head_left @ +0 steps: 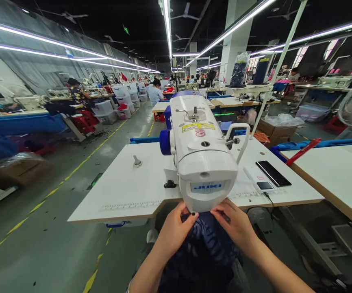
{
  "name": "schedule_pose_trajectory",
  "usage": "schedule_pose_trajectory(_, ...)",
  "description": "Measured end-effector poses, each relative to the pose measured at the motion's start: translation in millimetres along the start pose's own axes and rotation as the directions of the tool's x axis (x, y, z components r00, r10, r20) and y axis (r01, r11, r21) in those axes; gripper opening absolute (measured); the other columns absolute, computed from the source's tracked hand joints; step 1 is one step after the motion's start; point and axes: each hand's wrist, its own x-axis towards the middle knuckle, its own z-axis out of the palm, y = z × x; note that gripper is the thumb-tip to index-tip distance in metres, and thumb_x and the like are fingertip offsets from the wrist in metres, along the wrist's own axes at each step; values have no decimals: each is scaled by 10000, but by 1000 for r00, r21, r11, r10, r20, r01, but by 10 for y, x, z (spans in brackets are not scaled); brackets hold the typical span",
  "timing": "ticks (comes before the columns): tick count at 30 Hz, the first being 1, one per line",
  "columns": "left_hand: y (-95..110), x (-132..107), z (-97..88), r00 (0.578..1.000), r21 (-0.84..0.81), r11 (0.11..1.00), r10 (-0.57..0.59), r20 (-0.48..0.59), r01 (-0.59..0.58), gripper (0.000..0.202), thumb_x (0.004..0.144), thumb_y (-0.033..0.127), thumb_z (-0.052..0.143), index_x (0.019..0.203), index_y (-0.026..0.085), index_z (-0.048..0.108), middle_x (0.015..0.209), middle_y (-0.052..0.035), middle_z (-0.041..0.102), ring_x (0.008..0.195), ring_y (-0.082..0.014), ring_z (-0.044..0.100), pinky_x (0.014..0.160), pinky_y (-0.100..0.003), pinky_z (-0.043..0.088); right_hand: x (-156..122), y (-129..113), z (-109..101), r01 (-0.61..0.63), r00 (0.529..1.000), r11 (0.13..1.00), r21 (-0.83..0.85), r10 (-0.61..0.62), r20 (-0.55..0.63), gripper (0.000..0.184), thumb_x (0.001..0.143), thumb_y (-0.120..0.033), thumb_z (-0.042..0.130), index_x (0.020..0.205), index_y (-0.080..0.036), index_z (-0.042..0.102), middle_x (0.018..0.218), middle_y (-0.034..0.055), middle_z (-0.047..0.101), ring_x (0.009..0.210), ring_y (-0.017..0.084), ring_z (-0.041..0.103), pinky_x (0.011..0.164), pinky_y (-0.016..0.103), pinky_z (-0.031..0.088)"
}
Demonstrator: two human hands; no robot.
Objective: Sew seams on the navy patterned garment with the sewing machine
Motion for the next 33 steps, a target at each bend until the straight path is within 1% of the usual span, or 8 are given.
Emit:
schedule_pose_trajectory(2, 15, 5, 3, 1000, 7, 1000, -3, -11, 3, 249, 847, 370, 549, 961, 168, 639, 990, -66, 714, 922, -246, 639, 820, -337, 453, -16, 11, 24, 252, 964, 946, -206, -264, -33, 156, 941, -149, 509, 1009, -227, 626, 943, 50, 633, 853, 182, 584, 751, 301, 471)
schedule_pose_trajectory(4, 28, 13, 11, 1000, -12, 1000, 8, -13, -9, 220, 839, 347, 561, 951, 180, 651, 999, -51, 721, 925, -237, 646, 818, -319, 455, -25, 28, 42, 402, 905, 854, -330, -426, 1, 198, 935, -110, 511, 1072, -206, 617, 951, 61, 640, 869, 190, 573, 784, 317, 464)
schedule_pose_trajectory(8, 51, 36, 19, 1000, -43, 999, 28, -5, -28, 195, 827, 327, 573, 924, 202, 688, 984, -21, 737, 938, -226, 654, 816, -286, 455, -33, 63, 61, 480, 861, 771, -418, -507, 53, 193, 938, -101, 514, 1085, -173, 617, 947, 68, 655, 891, 202, 567, 821, 339, 451)
schedule_pose_trajectory(16, 110, 53, 12, 1000, -30, 1000, 1, 8, 0, 188, 812, 325, 553, 846, 191, 682, 913, -21, 721, 922, -238, 631, 772, -273, 429, -19, 49, 47, 486, 857, 758, -435, -511, 67, 205, 917, -65, 522, 1083, -152, 604, 947, 82, 639, 901, 211, 555, 814, 356, 450)
schedule_pose_trajectory(21, 54, 44, 114, 988, 30, 998, -51, -144, 56, 139, 786, 259, 514, 695, 171, 572, 713, -1, 606, 732, -185, 561, 648, -244, 381, -18, 40, 39, 476, 875, 807, -348, -476, 91, 240, 907, -33, 485, 1113, -139, 551, 978, 106, 607, 914, 226, 537, 802, 370, 464)
schedule_pose_trajectory(24, 5, 44, 143, 984, 31, 999, -32, -174, 38, 146, 802, 258, 482, 712, 171, 557, 702, 4, 570, 712, -172, 536, 645, -239, 376, -27, 30, 26, 396, 916, 863, -313, -397, 64, 289, 913, -31, 448, 1162, -163, 511, 978, 99, 591, 907, 225, 540, 783, 369, 478)
schedule_pose_trajectory(27, -18, 21, 120, 991, -9, 1000, -3, -133, 2, 186, 829, 323, 482, 783, 175, 584, 737, -3, 595, 729, -176, 550, 670, -243, 395, -38, 21, 15, 299, 952, 899, -320, -305, 33, 289, 911, -45, 429, 1130, -203, 530, 952, 79, 587, 871, 222, 553, 732, 354, 485)
schedule_pose_trajectory(33, -37, -38, 84, 996, 40, 997, -64, -69, 67, 278, 783, 461, 588, 761, 188, 542, 684, 27, 518, 652, -149, 502, 604, -234, 350, -64, 23, 34, 162, 987, 969, -186, -160, 24, 120, 957, -184, 482, 1023, -246, 561, 907, 25, 653, 824, 185, 622, 726, 300, 499)
